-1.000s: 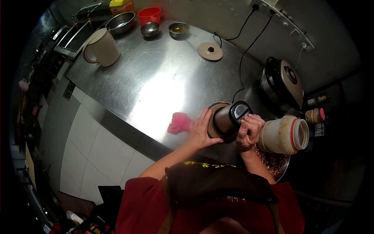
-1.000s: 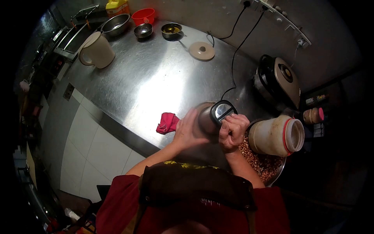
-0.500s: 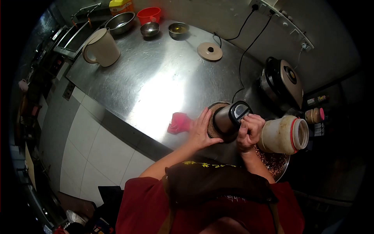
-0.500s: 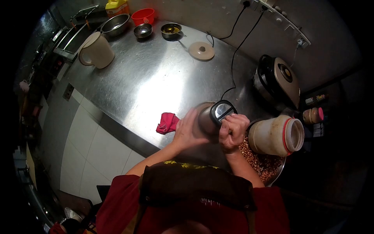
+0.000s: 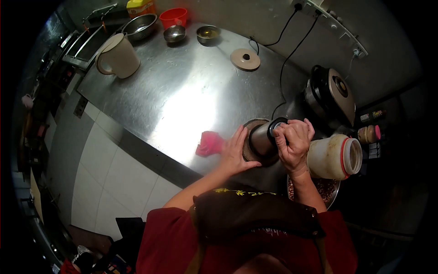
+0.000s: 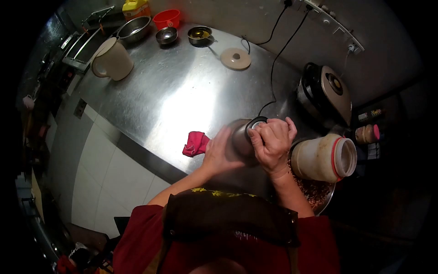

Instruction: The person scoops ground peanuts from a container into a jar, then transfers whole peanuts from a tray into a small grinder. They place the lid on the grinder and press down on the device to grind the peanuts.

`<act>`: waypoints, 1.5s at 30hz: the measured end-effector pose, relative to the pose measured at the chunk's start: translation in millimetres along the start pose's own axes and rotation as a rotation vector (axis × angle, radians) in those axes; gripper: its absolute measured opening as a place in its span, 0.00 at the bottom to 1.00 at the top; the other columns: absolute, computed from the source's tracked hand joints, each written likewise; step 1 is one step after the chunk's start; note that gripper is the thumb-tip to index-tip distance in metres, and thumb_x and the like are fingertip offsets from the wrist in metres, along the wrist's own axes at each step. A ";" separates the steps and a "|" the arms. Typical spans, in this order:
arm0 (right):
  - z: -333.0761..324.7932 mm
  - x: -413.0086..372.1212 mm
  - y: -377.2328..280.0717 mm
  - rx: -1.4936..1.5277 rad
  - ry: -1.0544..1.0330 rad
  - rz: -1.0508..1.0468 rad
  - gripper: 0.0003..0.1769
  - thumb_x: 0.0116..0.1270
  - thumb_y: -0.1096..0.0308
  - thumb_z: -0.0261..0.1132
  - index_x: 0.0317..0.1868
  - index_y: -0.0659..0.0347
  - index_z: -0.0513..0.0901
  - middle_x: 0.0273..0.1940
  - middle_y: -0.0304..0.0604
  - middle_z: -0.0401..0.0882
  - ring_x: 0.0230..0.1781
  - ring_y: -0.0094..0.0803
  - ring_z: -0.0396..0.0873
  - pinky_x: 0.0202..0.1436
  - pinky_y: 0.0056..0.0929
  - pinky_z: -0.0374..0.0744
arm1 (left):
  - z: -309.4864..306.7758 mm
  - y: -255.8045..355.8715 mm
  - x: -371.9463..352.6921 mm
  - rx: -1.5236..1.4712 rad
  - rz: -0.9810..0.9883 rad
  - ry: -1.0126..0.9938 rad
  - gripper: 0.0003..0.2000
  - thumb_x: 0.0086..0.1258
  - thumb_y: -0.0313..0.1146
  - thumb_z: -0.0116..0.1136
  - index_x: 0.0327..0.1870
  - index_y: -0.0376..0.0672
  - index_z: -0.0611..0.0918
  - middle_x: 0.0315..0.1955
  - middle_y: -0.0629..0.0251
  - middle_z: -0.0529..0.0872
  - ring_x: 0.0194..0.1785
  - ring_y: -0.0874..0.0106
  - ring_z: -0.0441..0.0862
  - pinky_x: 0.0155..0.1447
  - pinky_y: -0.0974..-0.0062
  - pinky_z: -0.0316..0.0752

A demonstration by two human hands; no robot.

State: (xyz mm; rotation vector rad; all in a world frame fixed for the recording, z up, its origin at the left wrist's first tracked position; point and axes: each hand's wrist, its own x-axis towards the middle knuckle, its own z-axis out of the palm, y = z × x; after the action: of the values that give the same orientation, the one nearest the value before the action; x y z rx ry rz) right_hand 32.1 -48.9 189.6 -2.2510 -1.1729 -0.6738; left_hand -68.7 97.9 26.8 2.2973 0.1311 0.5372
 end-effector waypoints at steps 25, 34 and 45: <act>0.8 2.6 -1.9 -0.008 0.026 -0.009 0.13 0.69 0.54 0.71 0.34 0.53 0.83 0.37 0.35 0.80 0.46 0.37 0.78 0.71 0.51 0.63 | -1.7 1.3 0.3 0.009 -0.015 -0.024 0.65 0.41 0.62 0.81 0.81 0.43 0.57 0.81 0.53 0.57 0.73 0.51 0.68 0.69 0.48 0.65; 1.5 5.4 -1.6 -0.017 0.018 -0.005 0.16 0.71 0.52 0.69 0.31 0.53 0.82 0.35 0.36 0.78 0.45 0.37 0.78 0.70 0.52 0.63 | -3.4 1.9 1.0 0.008 -0.004 -0.016 0.65 0.41 0.62 0.81 0.81 0.42 0.58 0.81 0.52 0.58 0.72 0.50 0.70 0.69 0.49 0.66; 2.8 4.2 -2.0 0.007 0.028 0.018 0.16 0.71 0.52 0.69 0.31 0.53 0.82 0.35 0.36 0.79 0.45 0.37 0.78 0.70 0.51 0.63 | -4.3 2.4 1.9 0.008 -0.018 -0.041 0.64 0.42 0.62 0.81 0.81 0.41 0.58 0.80 0.51 0.58 0.71 0.49 0.70 0.69 0.49 0.65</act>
State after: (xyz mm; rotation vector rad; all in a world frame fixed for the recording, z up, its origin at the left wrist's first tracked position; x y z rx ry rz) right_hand 33.1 -43.7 190.5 -2.2372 -1.1382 -0.6904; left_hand -69.0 99.5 31.9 2.3111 0.1342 0.4801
